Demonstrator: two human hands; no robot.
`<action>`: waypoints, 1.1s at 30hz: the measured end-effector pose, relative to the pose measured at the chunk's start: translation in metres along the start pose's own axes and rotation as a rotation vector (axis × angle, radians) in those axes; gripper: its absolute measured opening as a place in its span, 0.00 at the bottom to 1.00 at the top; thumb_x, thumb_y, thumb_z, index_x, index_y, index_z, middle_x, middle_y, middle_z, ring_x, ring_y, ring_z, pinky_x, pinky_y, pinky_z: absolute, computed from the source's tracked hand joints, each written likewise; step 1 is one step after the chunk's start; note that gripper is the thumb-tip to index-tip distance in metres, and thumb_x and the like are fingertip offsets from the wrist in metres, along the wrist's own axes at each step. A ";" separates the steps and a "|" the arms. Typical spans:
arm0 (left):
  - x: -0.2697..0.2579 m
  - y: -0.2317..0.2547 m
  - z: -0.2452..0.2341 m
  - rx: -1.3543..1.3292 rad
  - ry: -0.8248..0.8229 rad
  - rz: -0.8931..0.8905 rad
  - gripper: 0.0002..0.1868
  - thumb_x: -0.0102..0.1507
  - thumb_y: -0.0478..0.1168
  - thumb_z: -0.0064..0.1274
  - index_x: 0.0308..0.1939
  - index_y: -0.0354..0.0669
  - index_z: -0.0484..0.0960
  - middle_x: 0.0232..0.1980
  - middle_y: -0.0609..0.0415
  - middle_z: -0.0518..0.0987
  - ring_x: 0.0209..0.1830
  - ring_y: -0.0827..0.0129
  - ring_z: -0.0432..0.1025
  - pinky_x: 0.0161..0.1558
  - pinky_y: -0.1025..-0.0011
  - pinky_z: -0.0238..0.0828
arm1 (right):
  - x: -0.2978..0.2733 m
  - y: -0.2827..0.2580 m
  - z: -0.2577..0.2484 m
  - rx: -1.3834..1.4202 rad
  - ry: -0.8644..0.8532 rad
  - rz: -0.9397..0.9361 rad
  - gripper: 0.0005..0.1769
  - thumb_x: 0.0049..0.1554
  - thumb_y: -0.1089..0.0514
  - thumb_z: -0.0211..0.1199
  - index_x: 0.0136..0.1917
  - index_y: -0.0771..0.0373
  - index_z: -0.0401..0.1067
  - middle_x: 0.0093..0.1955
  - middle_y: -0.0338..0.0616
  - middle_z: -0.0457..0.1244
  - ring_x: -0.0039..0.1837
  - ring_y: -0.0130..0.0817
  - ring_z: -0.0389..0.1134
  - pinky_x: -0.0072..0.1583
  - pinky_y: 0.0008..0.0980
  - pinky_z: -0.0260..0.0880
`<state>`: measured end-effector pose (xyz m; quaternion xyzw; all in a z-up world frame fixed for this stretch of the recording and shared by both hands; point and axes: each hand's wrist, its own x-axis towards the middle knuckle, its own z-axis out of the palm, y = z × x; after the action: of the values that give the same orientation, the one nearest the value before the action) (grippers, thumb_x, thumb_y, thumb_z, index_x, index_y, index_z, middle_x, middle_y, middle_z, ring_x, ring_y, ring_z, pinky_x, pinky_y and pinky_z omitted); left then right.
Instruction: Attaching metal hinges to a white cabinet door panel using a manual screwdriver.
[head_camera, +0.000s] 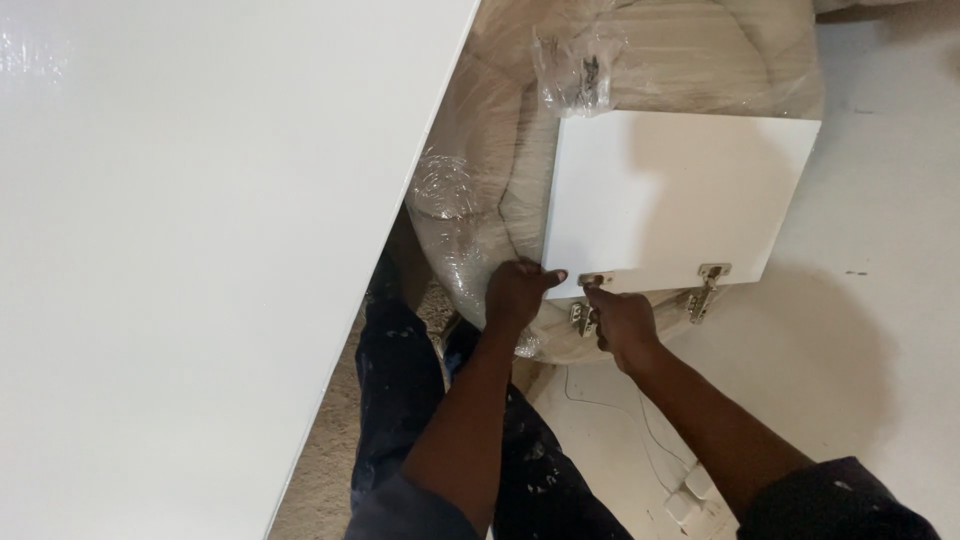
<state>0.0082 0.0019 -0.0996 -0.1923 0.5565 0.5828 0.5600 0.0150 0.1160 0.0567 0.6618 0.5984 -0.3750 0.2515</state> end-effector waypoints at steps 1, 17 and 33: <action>-0.003 0.007 -0.001 0.002 -0.002 0.005 0.19 0.56 0.54 0.68 0.23 0.46 0.80 0.23 0.54 0.76 0.26 0.66 0.72 0.31 0.69 0.67 | -0.007 -0.009 -0.005 0.003 0.003 -0.004 0.18 0.60 0.51 0.62 0.34 0.63 0.67 0.25 0.37 0.50 0.24 0.27 0.49 0.28 0.27 0.45; -0.021 0.013 -0.007 0.004 -0.027 0.051 0.20 0.58 0.52 0.63 0.17 0.49 0.76 0.17 0.56 0.73 0.22 0.67 0.71 0.29 0.72 0.64 | -0.008 -0.008 0.006 -0.380 0.076 -0.154 0.20 0.58 0.48 0.62 0.45 0.70 0.69 0.36 0.55 0.61 0.39 0.48 0.63 0.39 0.42 0.62; -0.023 0.016 -0.003 -0.001 0.014 0.033 0.19 0.62 0.50 0.62 0.21 0.46 0.79 0.19 0.55 0.73 0.22 0.69 0.70 0.27 0.72 0.65 | -0.021 -0.016 0.009 -0.852 0.052 -0.444 0.25 0.62 0.49 0.54 0.59 0.75 0.71 0.45 0.68 0.69 0.52 0.65 0.73 0.51 0.60 0.74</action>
<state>-0.0002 -0.0067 -0.0741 -0.1875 0.5631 0.5909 0.5465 -0.0029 0.0987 0.0703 0.3650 0.8318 -0.1246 0.3992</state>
